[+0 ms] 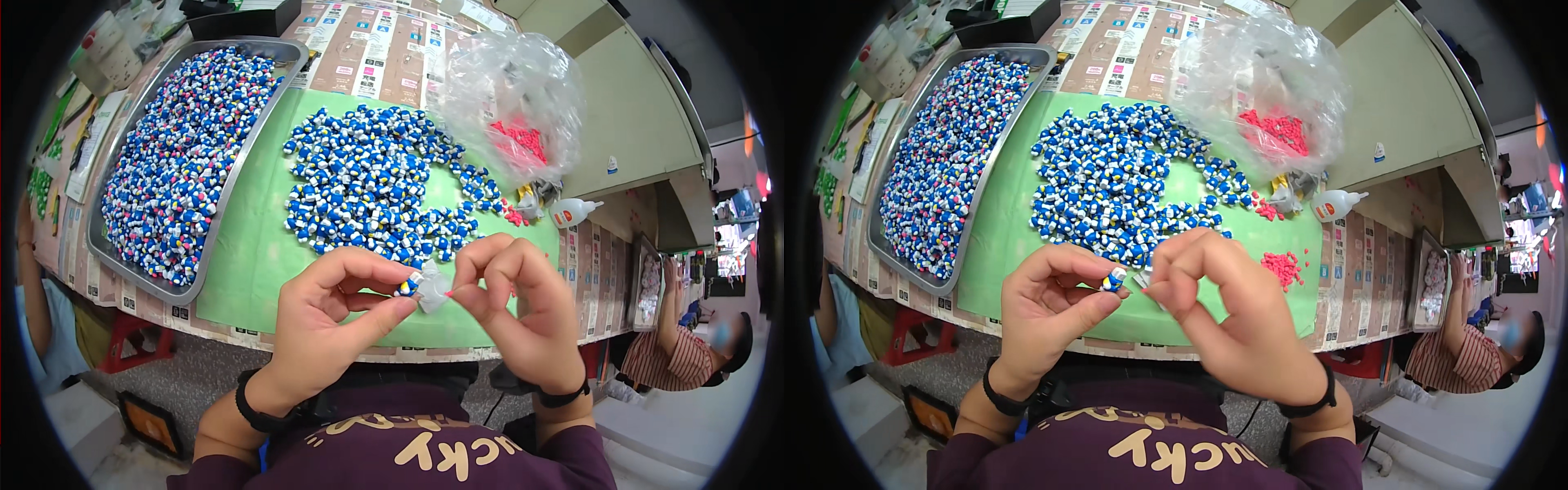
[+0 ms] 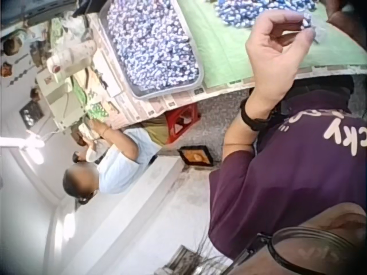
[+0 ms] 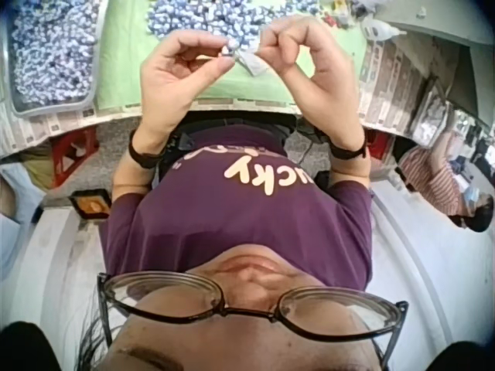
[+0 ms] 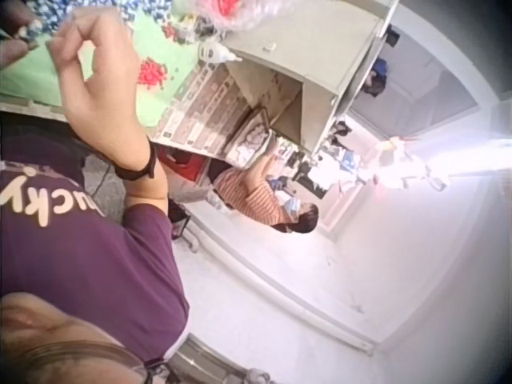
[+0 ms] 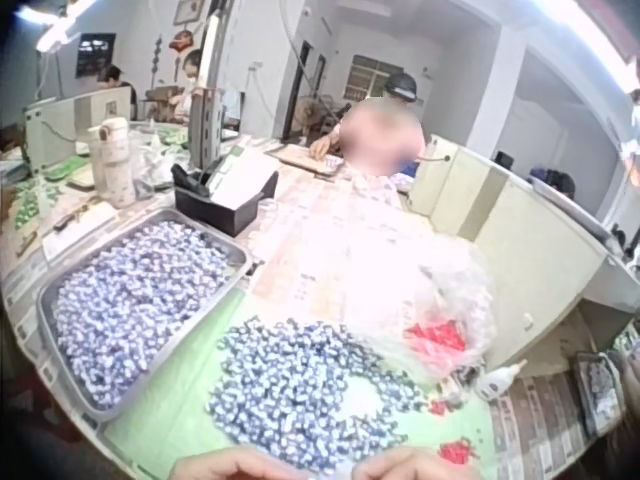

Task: The person sits at a table and repeatedly picks up small blue and white cylindrical candies and pink plastic caps. They insert the caps into the open ends of the candies by hand. The assembled candies are placed into a pile on a green mat, while a tray of finished items sits nearby.

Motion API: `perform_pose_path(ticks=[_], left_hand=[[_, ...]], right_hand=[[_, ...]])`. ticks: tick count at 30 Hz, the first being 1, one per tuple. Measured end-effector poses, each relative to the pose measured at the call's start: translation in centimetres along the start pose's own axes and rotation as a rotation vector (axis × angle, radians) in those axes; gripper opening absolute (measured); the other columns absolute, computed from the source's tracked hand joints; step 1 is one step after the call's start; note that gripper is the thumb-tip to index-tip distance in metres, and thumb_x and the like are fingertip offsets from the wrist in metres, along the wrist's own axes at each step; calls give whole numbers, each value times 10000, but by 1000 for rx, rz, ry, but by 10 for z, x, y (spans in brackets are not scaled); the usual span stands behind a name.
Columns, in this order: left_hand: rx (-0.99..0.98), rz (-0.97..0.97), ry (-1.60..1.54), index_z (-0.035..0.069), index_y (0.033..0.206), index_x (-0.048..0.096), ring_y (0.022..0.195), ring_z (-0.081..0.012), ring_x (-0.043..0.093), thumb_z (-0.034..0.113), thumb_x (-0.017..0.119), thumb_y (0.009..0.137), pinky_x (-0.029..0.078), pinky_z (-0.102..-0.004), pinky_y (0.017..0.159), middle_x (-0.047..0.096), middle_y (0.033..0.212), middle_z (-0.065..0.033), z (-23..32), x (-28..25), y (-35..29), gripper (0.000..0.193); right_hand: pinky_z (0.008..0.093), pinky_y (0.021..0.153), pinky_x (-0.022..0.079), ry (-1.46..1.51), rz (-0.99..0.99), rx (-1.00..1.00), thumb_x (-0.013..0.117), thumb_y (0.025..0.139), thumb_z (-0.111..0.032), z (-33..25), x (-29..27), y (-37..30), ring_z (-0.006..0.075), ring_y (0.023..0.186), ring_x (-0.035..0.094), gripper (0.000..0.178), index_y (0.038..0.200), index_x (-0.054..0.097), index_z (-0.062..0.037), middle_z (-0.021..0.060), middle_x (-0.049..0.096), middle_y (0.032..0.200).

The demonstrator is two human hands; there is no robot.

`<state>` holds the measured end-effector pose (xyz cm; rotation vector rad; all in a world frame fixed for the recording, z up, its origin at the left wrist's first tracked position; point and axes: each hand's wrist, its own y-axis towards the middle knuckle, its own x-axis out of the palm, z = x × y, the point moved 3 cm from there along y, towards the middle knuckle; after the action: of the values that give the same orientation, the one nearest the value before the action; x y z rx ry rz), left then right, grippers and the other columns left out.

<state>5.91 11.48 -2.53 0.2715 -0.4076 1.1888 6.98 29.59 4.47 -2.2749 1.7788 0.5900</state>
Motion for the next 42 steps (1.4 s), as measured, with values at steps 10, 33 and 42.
perform_pose_path(ticks=[10,33,42], left_hand=[[332,32,350,-15,958,683,861,-177,678,-111,744,769,568,-280,757,676,946,-121,5,11,-3,221],[416,826,1199,6,1156,615,719,-47,534,14,691,893,433,-173,611,620,953,-16,79,-149,-23,274],[284,-15,1156,7,999,640,771,-197,614,-29,711,802,503,-294,634,592,977,-90,12,-25,8,212]], right_hand=[[318,791,408,-11,139,-79,660,802,108,6,22,-9,209,834,591,274,829,471,-89,56,602,894],[265,645,455,-504,358,457,599,824,66,142,-132,-67,101,712,585,103,846,522,1,56,595,739],[346,598,450,-668,392,429,567,815,67,143,-114,-60,234,625,560,89,836,502,10,150,552,690]])
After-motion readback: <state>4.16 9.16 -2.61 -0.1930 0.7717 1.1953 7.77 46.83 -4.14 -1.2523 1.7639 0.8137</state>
